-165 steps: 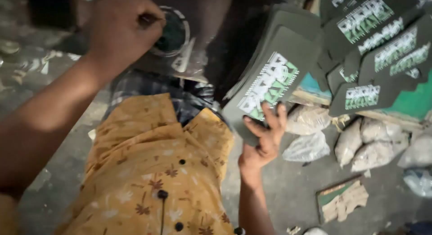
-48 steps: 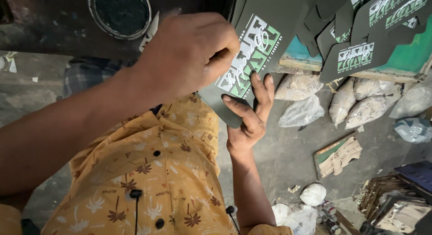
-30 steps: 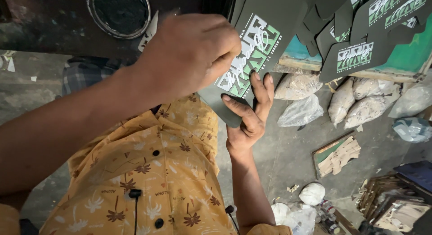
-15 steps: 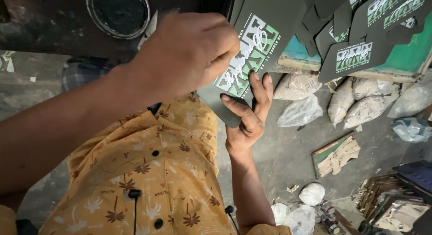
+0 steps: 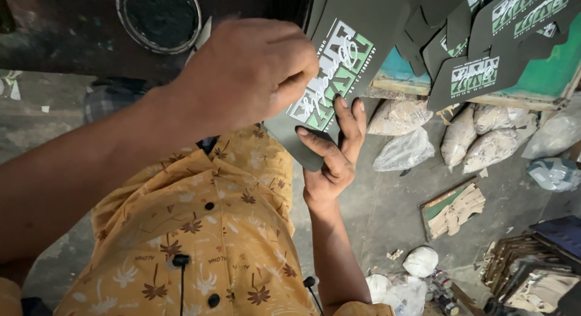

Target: Peeling off waste material from printed clothing labels using a small needle tool.

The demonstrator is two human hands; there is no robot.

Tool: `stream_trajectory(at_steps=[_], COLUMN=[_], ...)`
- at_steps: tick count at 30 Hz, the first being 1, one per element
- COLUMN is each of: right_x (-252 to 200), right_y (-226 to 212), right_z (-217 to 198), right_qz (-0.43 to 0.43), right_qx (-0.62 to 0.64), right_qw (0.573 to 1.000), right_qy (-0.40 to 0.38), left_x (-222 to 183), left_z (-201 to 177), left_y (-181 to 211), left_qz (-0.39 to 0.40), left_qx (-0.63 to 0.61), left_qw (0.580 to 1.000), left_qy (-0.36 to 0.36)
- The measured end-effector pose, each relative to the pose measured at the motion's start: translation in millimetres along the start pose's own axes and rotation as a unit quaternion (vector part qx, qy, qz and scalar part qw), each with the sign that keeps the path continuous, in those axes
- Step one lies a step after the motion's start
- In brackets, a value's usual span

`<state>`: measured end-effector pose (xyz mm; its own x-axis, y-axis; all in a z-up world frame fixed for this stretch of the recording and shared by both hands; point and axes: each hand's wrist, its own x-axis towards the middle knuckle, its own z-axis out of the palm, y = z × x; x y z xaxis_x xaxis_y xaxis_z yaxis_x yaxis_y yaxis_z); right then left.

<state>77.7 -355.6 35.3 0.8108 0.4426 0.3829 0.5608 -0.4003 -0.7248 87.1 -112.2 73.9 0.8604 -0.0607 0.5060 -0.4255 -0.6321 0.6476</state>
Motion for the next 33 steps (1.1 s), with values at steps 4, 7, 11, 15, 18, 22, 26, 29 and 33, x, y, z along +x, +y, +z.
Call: stream_trajectory(at_steps=[4,7,11,15,18,22,26,29,33], right_x=[0.0,-0.7,0.5,2.1,-0.4,-4.0,-3.7,-1.2,-2.7], right_y=[0.4,-2.2,-7.5,-5.1,1.1,10.6,9.0,7.7,10.2], right_z=[-0.6,-3.7,-2.4,1.8,5.1,8.7,9.3,10.1,9.7], right_qz=[-0.004,0.005,0.034,0.016,0.01,-0.007,-0.008,-0.013,-0.02], right_qx=[-0.005,0.012,0.035,0.045,0.045,0.082,0.079,0.074,0.068], right_qw=[1.0,1.0,0.999,0.999,0.998,0.996,0.996,0.996,0.996], right_qy=[0.001,-0.009,-0.011,0.011,0.032,0.039,0.047,0.05,0.056], left_x=[0.9,2.0,-17.3,-77.3,-104.9,-126.1,-130.2,-125.4,-125.1], left_z=[-0.7,-14.4,-52.4,-81.9,-87.9,-75.9,-65.0,-62.5,-55.7], left_y=[1.2,6.0,-5.4,-55.8,-75.8,-95.4,-119.4,-126.2,-125.9], left_qz=[-0.003,-0.01,-0.065,-0.163,-0.194,-0.151,-0.124,-0.112,-0.12], left_qx=[-0.001,-0.022,-0.019,0.034,0.159,0.214,0.229,0.249,0.231], left_qw=[1.0,1.0,0.996,0.983,0.965,0.962,0.962,0.958,0.963], left_qy=[-0.006,0.003,0.05,0.081,0.068,0.072,0.081,0.092,0.071])
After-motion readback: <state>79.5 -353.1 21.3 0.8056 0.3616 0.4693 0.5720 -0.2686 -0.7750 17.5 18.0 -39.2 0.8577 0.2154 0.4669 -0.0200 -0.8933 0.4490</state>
